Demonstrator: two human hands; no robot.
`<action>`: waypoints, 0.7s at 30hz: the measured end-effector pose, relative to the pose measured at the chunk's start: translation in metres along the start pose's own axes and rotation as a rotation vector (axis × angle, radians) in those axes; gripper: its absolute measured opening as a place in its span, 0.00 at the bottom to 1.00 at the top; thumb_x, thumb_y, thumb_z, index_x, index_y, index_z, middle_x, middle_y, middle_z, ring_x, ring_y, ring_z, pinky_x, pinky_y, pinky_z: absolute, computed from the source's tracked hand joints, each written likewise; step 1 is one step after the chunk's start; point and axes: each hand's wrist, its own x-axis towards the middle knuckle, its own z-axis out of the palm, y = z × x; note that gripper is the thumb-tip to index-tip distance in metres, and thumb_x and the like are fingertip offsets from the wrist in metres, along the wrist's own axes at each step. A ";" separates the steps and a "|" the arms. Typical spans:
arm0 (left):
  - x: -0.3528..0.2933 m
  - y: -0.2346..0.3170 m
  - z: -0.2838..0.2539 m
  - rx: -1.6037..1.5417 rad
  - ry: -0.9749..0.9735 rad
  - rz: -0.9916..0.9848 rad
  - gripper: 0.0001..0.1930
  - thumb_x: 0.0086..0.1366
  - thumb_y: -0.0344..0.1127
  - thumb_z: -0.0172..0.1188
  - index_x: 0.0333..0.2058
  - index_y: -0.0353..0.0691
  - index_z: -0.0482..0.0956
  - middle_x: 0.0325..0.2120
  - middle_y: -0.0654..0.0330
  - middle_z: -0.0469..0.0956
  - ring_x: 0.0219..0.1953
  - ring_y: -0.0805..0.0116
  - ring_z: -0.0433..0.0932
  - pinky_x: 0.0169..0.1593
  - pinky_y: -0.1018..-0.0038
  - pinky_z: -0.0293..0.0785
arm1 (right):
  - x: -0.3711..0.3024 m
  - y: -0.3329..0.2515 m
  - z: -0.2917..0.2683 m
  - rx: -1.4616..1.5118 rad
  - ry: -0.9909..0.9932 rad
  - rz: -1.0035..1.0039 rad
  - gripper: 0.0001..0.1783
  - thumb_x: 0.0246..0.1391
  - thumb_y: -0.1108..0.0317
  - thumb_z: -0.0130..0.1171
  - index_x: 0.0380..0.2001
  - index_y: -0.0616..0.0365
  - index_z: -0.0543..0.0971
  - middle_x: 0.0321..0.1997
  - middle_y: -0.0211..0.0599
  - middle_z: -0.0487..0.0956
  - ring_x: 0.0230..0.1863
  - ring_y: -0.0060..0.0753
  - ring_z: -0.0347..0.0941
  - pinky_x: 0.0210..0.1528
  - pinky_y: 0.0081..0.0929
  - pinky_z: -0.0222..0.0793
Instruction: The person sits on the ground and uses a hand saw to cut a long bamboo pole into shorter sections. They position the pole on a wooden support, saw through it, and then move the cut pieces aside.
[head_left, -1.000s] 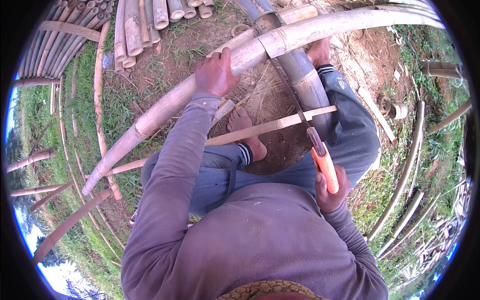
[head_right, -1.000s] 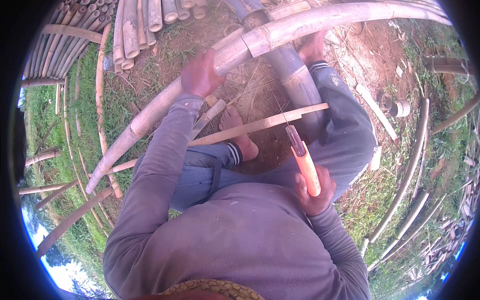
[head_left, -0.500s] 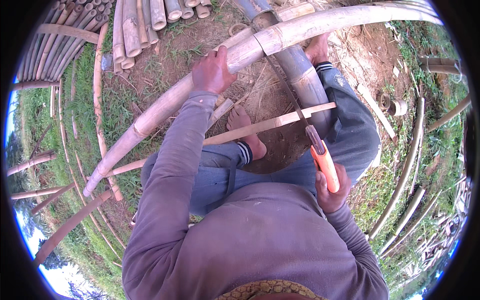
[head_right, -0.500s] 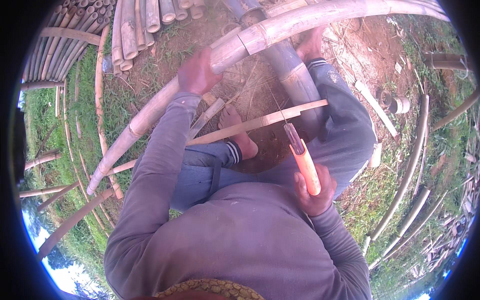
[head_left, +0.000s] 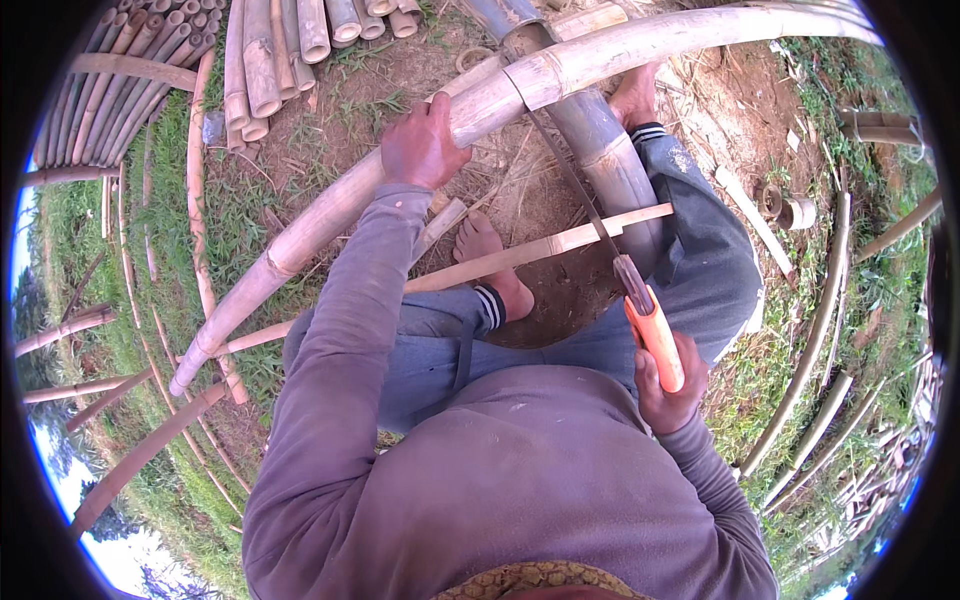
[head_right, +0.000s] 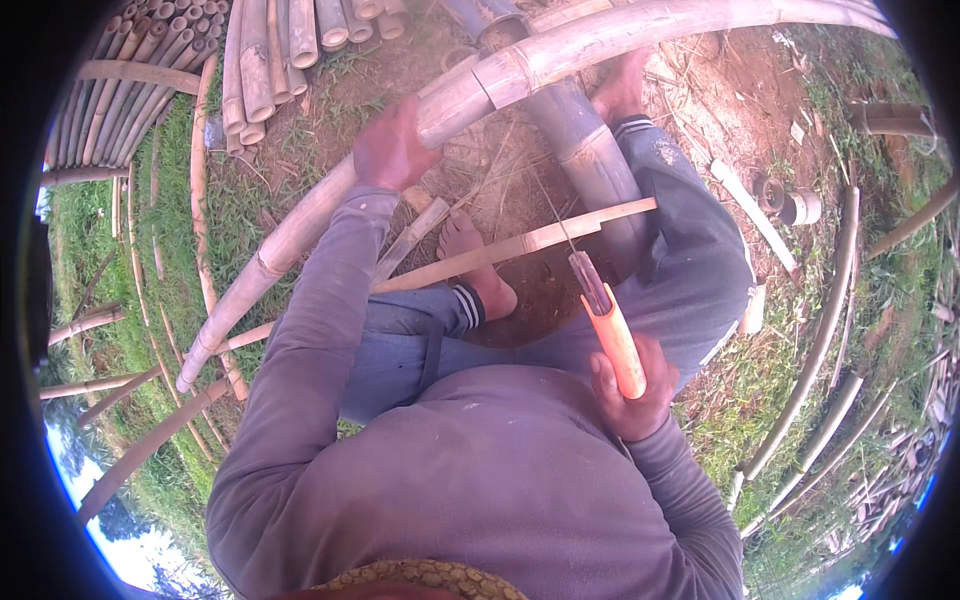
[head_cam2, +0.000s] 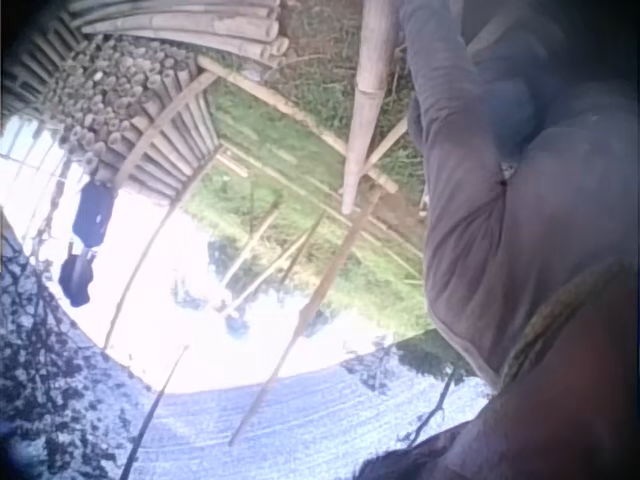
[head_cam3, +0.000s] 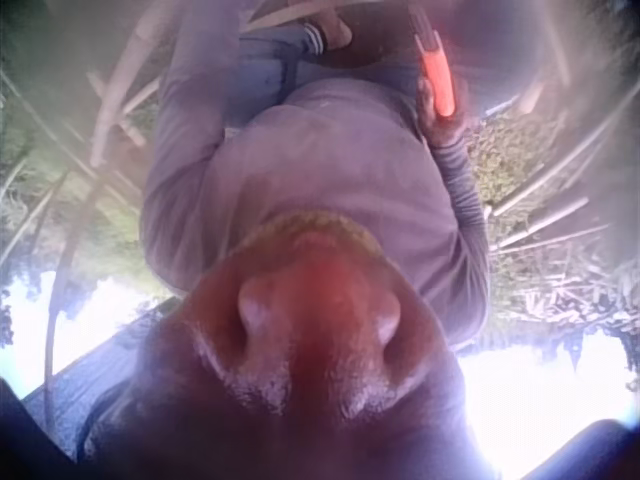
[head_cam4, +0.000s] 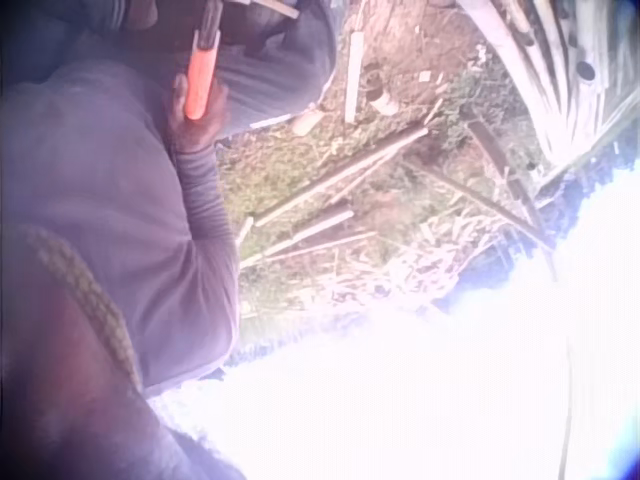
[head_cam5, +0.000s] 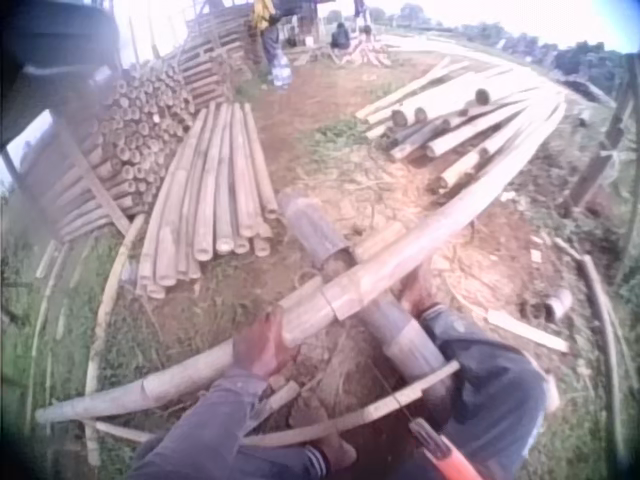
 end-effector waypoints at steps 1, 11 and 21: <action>-0.001 0.003 0.000 0.003 0.006 0.007 0.35 0.52 0.48 0.79 0.57 0.46 0.76 0.47 0.49 0.83 0.49 0.44 0.85 0.53 0.51 0.81 | 0.004 0.004 0.007 0.082 0.057 -0.012 0.14 0.62 0.70 0.71 0.47 0.64 0.81 0.36 0.48 0.86 0.34 0.45 0.88 0.38 0.38 0.81; 0.003 0.008 -0.009 0.021 -0.012 0.003 0.36 0.53 0.47 0.79 0.59 0.45 0.76 0.51 0.50 0.84 0.52 0.45 0.85 0.56 0.52 0.81 | 0.163 -0.001 0.097 0.185 0.199 -0.038 0.17 0.63 0.60 0.72 0.42 0.63 0.81 0.29 0.56 0.84 0.33 0.63 0.85 0.33 0.48 0.79; 0.004 0.015 0.004 0.006 0.054 0.067 0.34 0.51 0.46 0.79 0.56 0.45 0.77 0.49 0.50 0.84 0.51 0.45 0.85 0.54 0.51 0.81 | 0.175 0.025 0.110 0.242 0.189 0.021 0.17 0.64 0.58 0.71 0.38 0.63 0.80 0.30 0.56 0.85 0.32 0.64 0.83 0.32 0.46 0.79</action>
